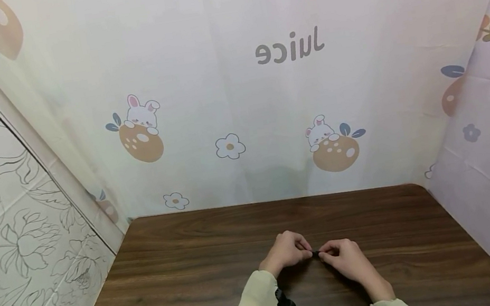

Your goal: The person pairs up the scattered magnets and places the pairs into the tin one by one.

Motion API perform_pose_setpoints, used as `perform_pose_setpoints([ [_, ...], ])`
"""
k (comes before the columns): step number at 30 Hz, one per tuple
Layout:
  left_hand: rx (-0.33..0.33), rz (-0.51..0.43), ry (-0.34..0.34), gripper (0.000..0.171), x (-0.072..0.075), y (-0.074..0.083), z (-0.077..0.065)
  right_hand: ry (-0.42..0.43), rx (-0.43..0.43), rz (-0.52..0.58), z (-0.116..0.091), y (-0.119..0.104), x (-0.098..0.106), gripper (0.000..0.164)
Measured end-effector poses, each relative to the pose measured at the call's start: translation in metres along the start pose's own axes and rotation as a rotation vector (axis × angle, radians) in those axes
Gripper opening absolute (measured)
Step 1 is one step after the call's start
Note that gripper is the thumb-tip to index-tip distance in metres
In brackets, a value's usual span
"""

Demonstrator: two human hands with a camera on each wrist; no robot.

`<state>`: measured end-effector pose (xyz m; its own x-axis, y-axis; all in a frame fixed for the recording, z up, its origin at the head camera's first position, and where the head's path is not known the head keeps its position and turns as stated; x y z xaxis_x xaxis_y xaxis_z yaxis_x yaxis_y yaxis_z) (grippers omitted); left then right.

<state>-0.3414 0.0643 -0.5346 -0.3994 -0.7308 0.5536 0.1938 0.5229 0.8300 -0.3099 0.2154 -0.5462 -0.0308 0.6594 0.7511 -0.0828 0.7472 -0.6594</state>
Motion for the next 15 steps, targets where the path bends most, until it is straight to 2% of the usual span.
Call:
perform_pose_setpoints([
  [7, -0.003, -0.021, -0.025, 0.005, 0.006, 0.0, -0.002, -0.004, 0.007, 0.001, 0.0, 0.0, 0.001, 0.005],
  [15, -0.024, 0.019, -0.057, 0.009, 0.014, 0.005, -0.007, -0.007, 0.009, 0.001, 0.0, 0.0, 0.001, 0.004],
])
Point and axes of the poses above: each hand's wrist, its own z-axis towards the middle knuckle, its own x-axis out of the back of the hand, y = z × x, the point moved 9 cm from there along z, towards the middle knuckle, and after that the axes turned 6 degrees about -z, right-handed, at the moved point
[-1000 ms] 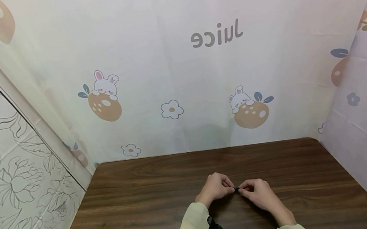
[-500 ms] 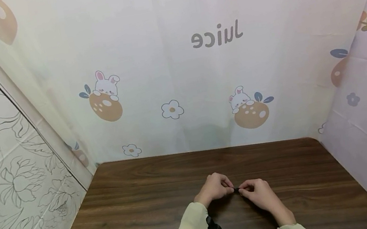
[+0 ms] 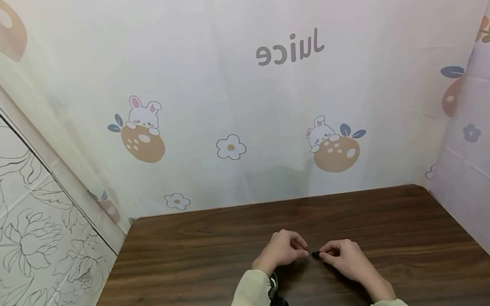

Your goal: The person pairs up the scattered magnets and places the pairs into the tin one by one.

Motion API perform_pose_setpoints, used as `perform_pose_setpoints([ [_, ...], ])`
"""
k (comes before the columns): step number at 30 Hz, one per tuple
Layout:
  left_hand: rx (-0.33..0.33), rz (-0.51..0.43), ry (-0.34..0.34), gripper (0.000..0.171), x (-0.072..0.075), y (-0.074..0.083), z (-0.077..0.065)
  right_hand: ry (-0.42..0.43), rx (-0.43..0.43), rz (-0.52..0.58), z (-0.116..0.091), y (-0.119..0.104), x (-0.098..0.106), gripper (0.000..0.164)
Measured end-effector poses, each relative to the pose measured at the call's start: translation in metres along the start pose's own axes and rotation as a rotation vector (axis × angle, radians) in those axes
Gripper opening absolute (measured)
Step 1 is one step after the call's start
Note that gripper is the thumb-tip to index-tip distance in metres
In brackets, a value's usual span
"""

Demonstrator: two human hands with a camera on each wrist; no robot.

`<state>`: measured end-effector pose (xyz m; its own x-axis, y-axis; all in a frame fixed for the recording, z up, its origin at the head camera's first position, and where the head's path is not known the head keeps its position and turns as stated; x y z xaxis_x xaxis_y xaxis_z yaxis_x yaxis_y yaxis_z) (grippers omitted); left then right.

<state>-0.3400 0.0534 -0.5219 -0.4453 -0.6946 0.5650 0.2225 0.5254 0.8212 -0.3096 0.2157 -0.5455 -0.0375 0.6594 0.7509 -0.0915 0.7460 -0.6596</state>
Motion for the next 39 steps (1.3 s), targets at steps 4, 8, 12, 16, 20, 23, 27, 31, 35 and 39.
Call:
perform_pose_setpoints([
  [4, -0.037, 0.019, -0.021, 0.017, 0.005, 0.004, -0.004, 0.003, -0.008, 0.0, 0.0, 0.0, 0.0, 0.005],
  [8, -0.066, 0.009, -0.033, 0.027, 0.012, 0.005, -0.009, 0.003, -0.015, 0.003, 0.0, 0.0, 0.0, 0.006],
  [12, -0.073, -0.008, -0.031, 0.034, 0.021, 0.003, -0.016, -0.002, -0.02, 0.008, 0.001, 0.001, -0.001, 0.006],
  [16, -0.074, -0.014, -0.018, 0.04, 0.031, -0.001, -0.026, 0.004, -0.022, 0.006, 0.001, 0.002, -0.002, 0.007],
  [20, -0.09, -0.061, -0.005, 0.042, 0.038, -0.005, -0.038, 0.008, -0.027, 0.002, 0.0, 0.002, -0.002, 0.007],
  [23, -0.101, -0.094, 0.006, 0.045, 0.043, -0.011, -0.046, 0.011, -0.025, 0.0, 0.0, 0.002, -0.001, 0.006],
  [27, -0.121, -0.122, 0.023, 0.049, 0.048, -0.021, -0.055, 0.012, -0.021, 0.001, -0.001, 0.001, 0.0, 0.006],
  [31, -0.127, -0.155, 0.047, 0.05, 0.052, -0.034, -0.062, 0.007, -0.028, 0.002, -0.001, 0.002, -0.001, 0.006],
  [35, -0.124, -0.202, 0.058, 0.05, 0.053, -0.046, -0.069, 0.006, -0.029, 0.002, 0.0, 0.002, -0.002, 0.006],
  [39, -0.119, -0.25, 0.072, 0.049, 0.056, -0.054, -0.075, -0.001, -0.034, 0.002, 0.001, 0.003, -0.003, 0.007],
])
Point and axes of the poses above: each hand's wrist, its own z-axis towards the middle knuckle, its own x-axis out of the back of the hand, y = z × x, the point moved 9 cm from there along z, towards the middle knuckle, and after that the axes turned 6 degrees about -z, right-handed, at the moved point
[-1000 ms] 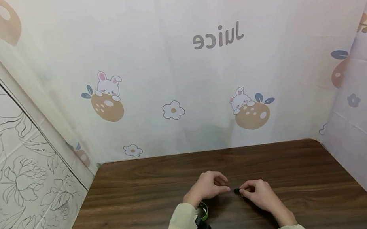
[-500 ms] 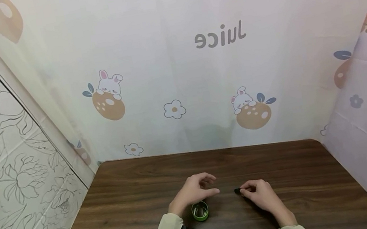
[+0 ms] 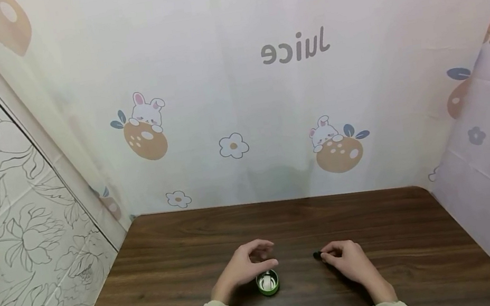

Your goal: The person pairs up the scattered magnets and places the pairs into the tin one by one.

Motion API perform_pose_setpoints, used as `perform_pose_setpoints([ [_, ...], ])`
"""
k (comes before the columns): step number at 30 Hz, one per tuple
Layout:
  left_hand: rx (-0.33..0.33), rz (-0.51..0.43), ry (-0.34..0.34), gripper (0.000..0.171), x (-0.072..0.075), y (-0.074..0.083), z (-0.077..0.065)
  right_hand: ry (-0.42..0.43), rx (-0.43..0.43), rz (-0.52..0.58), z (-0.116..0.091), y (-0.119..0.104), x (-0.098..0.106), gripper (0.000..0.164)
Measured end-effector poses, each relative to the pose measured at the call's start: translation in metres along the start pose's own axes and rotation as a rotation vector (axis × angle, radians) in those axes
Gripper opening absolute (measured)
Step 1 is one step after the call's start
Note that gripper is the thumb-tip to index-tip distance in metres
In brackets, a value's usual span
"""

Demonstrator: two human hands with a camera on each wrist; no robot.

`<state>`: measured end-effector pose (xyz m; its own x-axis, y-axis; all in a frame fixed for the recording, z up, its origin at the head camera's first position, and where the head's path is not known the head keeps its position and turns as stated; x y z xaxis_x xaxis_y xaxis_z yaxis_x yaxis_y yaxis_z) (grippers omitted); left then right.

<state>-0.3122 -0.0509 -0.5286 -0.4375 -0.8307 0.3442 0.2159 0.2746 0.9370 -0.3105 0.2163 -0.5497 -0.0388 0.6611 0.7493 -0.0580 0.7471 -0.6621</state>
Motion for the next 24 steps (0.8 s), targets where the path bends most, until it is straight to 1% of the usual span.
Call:
perform_pose_setpoints([
  [4, -0.002, -0.016, 0.009, 0.051, 0.004, -0.004, -0.006, -0.006, -0.006, 0.007, 0.0, 0.0, 0.0, 0.007],
  [8, 0.0, -0.006, 0.0, 0.054, 0.006, -0.007, -0.014, -0.006, -0.01, 0.011, -0.001, -0.001, 0.0, 0.006],
  [15, 0.002, 0.055, -0.037, 0.063, 0.003, -0.008, -0.028, -0.01, 0.001, 0.014, -0.002, -0.002, 0.0, 0.005],
  [19, -0.019, 0.063, -0.047, 0.067, 0.002, -0.008, -0.033, -0.009, 0.007, 0.017, -0.003, -0.003, 0.0, 0.004],
  [24, -0.046, 0.056, -0.052, 0.069, -0.001, -0.013, -0.036, -0.007, -0.009, 0.011, -0.001, -0.002, 0.0, 0.005],
])
Point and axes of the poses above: each hand's wrist, its own z-axis towards the middle knuckle, its own x-axis out of the back of the hand, y = z × x, the point moved 9 cm from there along z, towards the middle knuckle, and after that the axes turned 6 degrees about -z, right-handed, at the moved point
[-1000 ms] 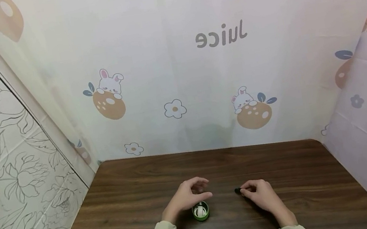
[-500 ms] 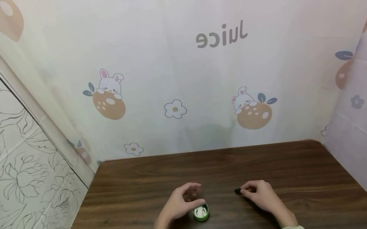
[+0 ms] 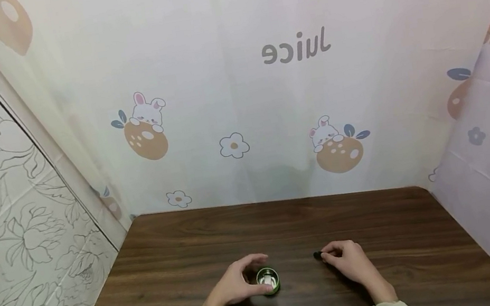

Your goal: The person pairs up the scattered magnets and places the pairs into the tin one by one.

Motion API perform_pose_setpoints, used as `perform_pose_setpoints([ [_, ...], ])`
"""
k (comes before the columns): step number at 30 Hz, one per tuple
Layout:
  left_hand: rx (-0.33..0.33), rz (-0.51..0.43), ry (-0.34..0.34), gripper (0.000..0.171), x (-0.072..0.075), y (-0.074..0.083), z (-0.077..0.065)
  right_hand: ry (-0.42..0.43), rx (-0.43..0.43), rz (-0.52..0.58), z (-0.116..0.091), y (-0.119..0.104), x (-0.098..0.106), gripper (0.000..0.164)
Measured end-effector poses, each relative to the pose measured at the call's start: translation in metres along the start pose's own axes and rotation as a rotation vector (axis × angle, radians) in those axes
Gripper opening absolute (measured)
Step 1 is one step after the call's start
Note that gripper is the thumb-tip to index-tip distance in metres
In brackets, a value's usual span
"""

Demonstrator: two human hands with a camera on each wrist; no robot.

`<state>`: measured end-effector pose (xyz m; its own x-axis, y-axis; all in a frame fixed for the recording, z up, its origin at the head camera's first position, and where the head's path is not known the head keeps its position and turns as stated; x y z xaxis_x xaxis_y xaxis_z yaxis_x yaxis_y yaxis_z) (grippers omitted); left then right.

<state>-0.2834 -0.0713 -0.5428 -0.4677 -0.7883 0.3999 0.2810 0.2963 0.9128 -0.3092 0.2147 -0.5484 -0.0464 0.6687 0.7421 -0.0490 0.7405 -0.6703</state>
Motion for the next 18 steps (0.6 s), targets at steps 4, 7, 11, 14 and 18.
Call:
perform_pose_setpoints([
  [4, -0.012, 0.0, 0.004, 0.071, -0.003, -0.003, -0.001, 0.004, 0.004, 0.0, 0.0, 0.001, 0.0, 0.005],
  [7, -0.019, 0.002, 0.006, 0.072, -0.005, -0.005, -0.001, 0.004, 0.015, -0.005, 0.0, 0.0, 0.0, 0.005],
  [11, -0.014, 0.003, -0.016, 0.075, -0.007, -0.004, -0.001, 0.001, -0.002, 0.001, 0.0, 0.0, 0.0, 0.006],
  [14, -0.004, 0.007, -0.048, 0.079, -0.008, -0.004, 0.0, 0.005, -0.008, 0.0, 0.0, 0.0, 0.0, 0.006],
  [18, 0.034, 0.06, -0.106, 0.087, -0.014, -0.007, 0.002, 0.005, 0.004, -0.005, -0.001, 0.0, 0.0, 0.006],
])
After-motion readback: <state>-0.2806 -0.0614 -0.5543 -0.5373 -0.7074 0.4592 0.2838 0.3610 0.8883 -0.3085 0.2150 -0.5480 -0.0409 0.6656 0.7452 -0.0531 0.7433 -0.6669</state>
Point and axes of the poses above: each hand's wrist, its own z-axis towards the middle knuckle, its own x-axis out of the back of the hand, y = z × x, the point moved 9 cm from there along z, towards the middle knuckle, and after that the axes turned 6 degrees about -z, right-handed, at the moved point
